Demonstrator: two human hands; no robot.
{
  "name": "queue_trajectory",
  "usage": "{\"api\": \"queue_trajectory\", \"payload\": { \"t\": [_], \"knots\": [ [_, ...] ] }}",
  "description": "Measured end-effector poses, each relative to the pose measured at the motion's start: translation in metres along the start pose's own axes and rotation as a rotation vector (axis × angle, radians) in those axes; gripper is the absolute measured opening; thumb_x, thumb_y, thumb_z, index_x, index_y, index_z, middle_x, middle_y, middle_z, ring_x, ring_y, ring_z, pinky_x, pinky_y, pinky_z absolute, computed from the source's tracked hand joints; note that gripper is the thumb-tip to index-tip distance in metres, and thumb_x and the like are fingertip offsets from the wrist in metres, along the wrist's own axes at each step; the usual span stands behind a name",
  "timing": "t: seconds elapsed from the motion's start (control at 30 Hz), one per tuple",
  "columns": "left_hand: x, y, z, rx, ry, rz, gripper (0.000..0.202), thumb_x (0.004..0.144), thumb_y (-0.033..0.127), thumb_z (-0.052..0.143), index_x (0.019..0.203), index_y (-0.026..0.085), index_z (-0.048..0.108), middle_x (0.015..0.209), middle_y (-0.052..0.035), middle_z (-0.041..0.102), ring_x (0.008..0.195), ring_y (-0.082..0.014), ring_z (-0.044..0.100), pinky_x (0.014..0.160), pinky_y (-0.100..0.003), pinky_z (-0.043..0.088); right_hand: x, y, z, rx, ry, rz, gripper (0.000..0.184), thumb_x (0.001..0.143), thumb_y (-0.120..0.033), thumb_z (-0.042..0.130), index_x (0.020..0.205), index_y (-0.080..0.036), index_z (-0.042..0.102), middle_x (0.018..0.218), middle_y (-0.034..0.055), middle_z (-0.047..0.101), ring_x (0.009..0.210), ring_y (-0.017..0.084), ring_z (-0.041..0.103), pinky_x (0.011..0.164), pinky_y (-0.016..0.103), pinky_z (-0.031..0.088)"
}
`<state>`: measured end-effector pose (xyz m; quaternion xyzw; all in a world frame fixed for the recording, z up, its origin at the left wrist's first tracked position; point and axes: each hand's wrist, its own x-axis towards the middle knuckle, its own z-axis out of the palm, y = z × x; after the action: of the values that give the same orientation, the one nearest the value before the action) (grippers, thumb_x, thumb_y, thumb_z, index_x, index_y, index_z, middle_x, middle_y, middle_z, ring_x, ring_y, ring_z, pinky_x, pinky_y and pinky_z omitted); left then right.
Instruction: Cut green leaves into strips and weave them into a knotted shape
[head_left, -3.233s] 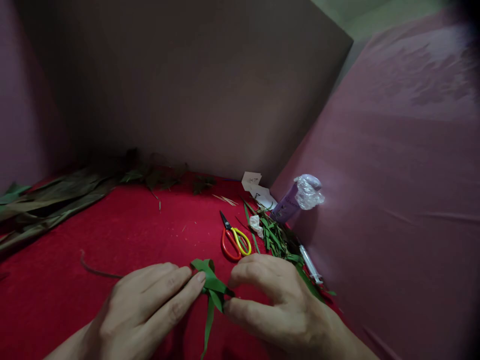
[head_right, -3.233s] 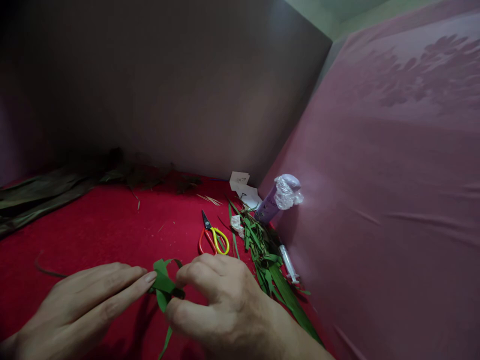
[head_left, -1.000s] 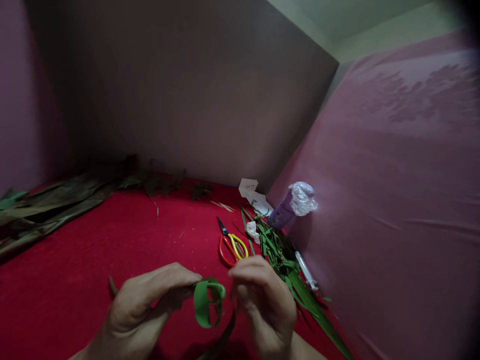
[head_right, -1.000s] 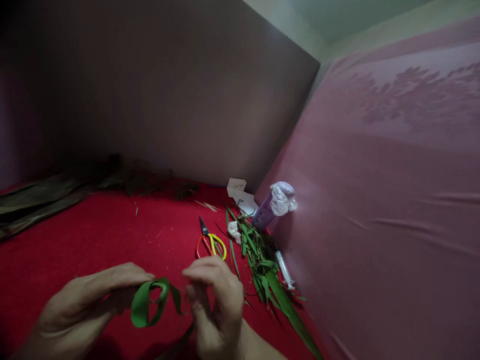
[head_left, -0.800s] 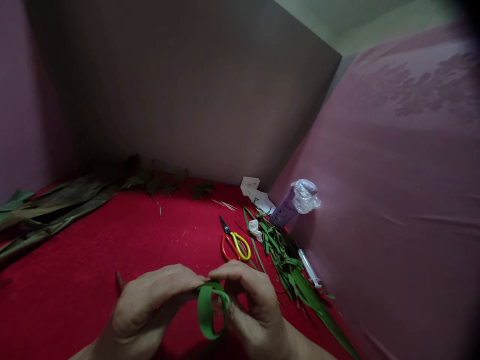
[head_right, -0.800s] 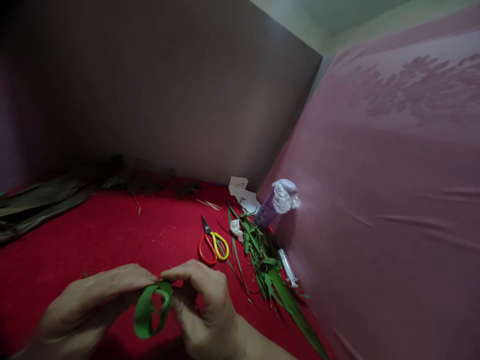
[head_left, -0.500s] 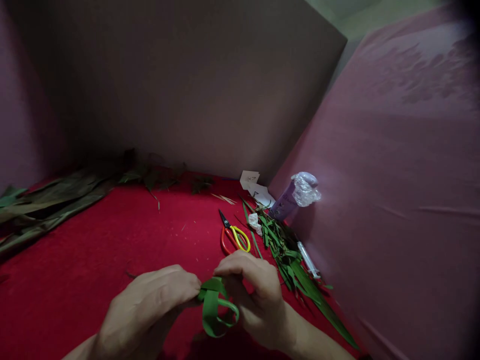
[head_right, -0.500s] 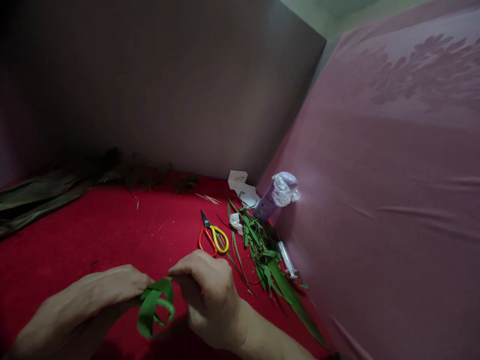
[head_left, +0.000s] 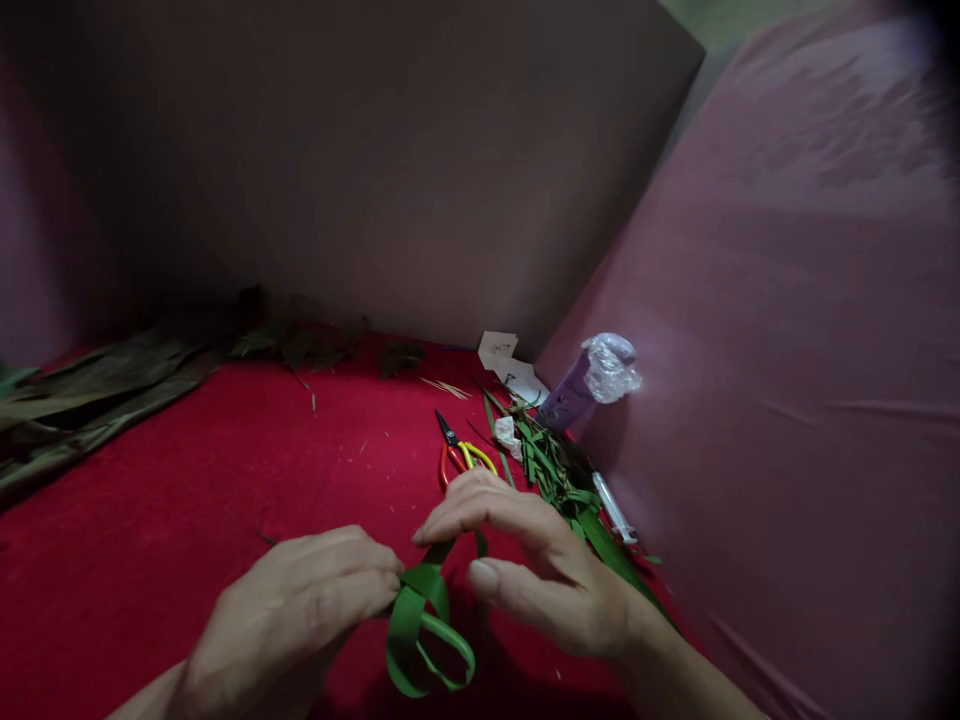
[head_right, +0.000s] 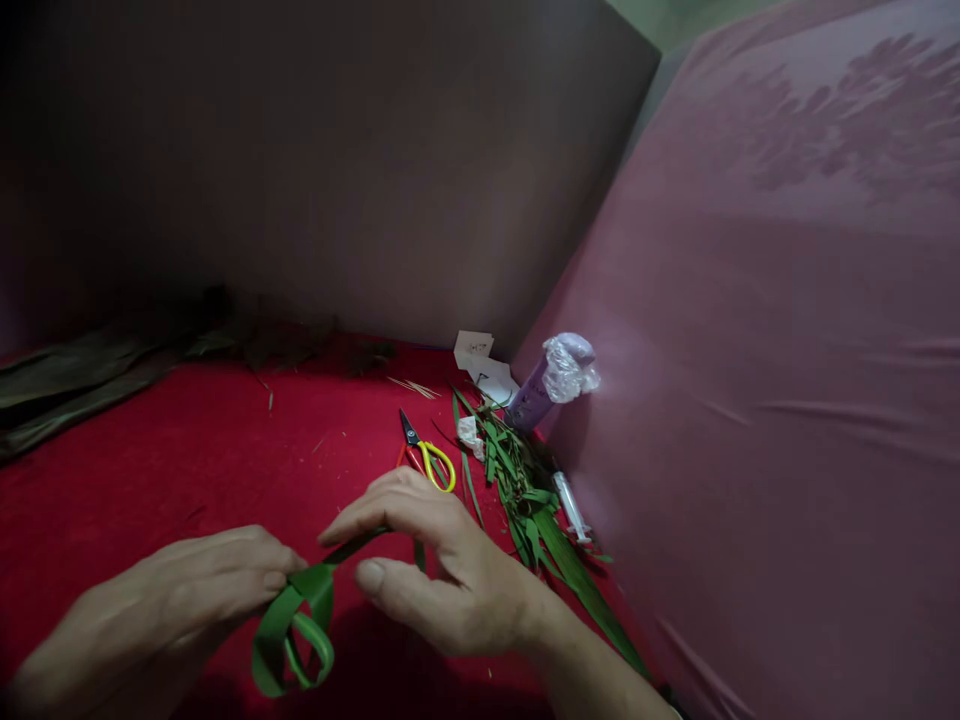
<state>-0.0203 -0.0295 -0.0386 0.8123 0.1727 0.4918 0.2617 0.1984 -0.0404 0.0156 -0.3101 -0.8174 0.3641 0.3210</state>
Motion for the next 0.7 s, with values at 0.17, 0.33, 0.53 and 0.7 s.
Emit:
{"api": "queue_trajectory", "payload": {
  "t": [0.17, 0.33, 0.53, 0.7],
  "knots": [
    [0.006, 0.002, -0.001, -0.081, -0.068, 0.025, 0.031, 0.091, 0.026, 0.031, 0.108, 0.028, 0.058, 0.083, -0.0045, 0.069, 0.070, -0.0147, 0.065, 0.059, -0.023, 0.053, 0.003, 0.004, 0.003, 0.264, -0.052, 0.154, 0.015, 0.084, -0.020, 0.053, 0.095, -0.015, 0.062, 0.091, 0.0049, 0.058, 0.088, 0.015, 0.052, 0.086, 0.032, 0.040],
    [0.009, 0.003, 0.000, -0.061, -0.083, 0.014, 0.026, 0.089, 0.024, 0.039, 0.100, 0.028, 0.062, 0.075, -0.0035, 0.067, 0.064, -0.0144, 0.063, 0.057, -0.024, 0.052, 0.008, 0.009, 0.002, 0.521, -0.180, 0.378, 0.017, 0.078, -0.023, 0.063, 0.091, -0.013, 0.060, 0.082, 0.0026, 0.056, 0.075, 0.010, 0.049, 0.073, 0.025, 0.041],
    [0.009, 0.005, 0.002, -0.172, -0.049, -0.108, 0.027, 0.088, 0.028, 0.040, 0.099, 0.033, 0.064, 0.075, -0.0032, 0.067, 0.064, -0.0147, 0.061, 0.059, -0.025, 0.051, 0.011, 0.019, 0.000, 0.685, -0.261, 0.501, 0.019, 0.074, -0.028, 0.067, 0.081, -0.012, 0.061, 0.072, -0.0014, 0.052, 0.061, 0.006, 0.044, 0.059, 0.019, 0.038],
    [0.005, 0.009, 0.005, -0.252, 0.002, -0.234, 0.025, 0.086, 0.030, 0.044, 0.093, 0.034, 0.067, 0.077, -0.0038, 0.068, 0.063, -0.0154, 0.062, 0.059, -0.026, 0.052, 0.010, 0.025, 0.004, 0.820, -0.230, 0.497, 0.017, 0.075, -0.026, 0.067, 0.083, -0.012, 0.062, 0.076, -0.0002, 0.056, 0.067, 0.006, 0.050, 0.066, 0.020, 0.040]
  ]
}}
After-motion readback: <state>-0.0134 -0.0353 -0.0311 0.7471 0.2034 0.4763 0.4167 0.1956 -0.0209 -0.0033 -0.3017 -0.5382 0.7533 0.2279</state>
